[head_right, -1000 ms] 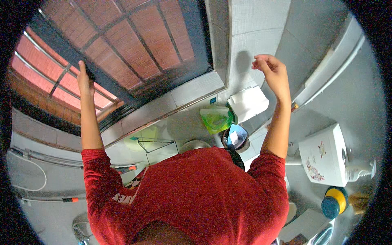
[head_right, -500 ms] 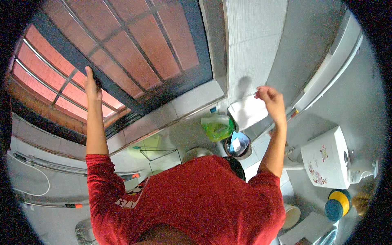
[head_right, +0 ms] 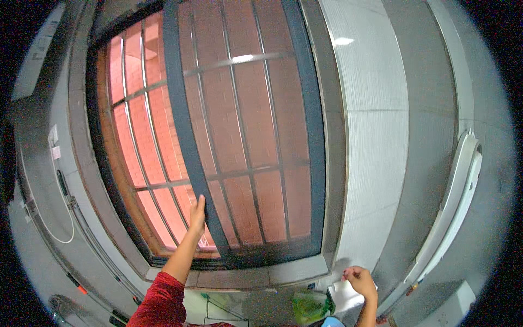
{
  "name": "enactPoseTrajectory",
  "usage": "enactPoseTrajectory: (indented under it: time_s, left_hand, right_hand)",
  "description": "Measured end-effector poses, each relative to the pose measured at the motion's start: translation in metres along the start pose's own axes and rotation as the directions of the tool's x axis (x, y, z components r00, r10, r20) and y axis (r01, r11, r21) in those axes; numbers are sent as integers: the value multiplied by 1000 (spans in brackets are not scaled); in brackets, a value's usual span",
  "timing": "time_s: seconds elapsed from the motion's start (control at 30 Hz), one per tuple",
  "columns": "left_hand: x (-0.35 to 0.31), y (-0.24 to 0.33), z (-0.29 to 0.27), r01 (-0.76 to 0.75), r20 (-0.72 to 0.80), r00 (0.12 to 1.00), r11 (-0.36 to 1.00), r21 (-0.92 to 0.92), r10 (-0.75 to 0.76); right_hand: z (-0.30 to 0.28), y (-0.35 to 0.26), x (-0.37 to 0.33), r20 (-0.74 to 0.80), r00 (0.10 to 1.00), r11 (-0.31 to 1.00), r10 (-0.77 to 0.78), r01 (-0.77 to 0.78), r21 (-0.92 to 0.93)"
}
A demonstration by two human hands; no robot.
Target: The person repeatedly removes and reinstalls window screens in a tiled utility area. They lift the screens from the window frame, place them against a wall, and then return them to the frame, repeating this cycle for multiple screens.
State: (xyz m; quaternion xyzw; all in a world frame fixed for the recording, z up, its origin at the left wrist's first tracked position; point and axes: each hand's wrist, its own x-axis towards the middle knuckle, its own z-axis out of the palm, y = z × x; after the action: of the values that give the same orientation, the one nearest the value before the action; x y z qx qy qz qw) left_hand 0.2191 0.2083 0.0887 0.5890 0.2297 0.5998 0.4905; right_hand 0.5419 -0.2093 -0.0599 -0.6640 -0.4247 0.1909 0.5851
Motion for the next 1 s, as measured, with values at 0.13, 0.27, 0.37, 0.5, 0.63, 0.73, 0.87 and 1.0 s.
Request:
enactPoseTrajectory:
  time_s: [0.13,0.27,0.37,0.5,0.63,0.73,0.87,1.0]
  left_hand:
    - [-5,7,10,-15,21,1000,999,-42,16]
    - [-4,11,8,-28,26,999,999,-34,29]
    - [-3,8,4,-40,23,999,998,-46,41]
    - [2,3,5,-9,-1,1000,998,-55,9]
    - [5,1,5,-35,2,999,997,-72,35]
    - [1,7,10,2,-3,1000,997,-71,-3]
    - [3,7,7,36,13,999,994,-104,-34]
    - [11,-3,0,29,-19,999,999,-45,-30]
  right_hand:
    - [9,-5,4,77,997,997,8,-14,78]
    - [18,-14,8,160,987,995,11,-26,92]
    - [21,-16,8,198,980,997,15,-29,69]
    - [20,-10,7,227,974,999,-3,-9,53]
    - [21,-7,7,238,971,1000,0,-7,29]
    - [26,-3,10,262,965,995,13,-38,90]
    - [39,-19,15,298,954,997,10,-31,67]
    - [50,-31,44,274,959,997,-74,65,41]
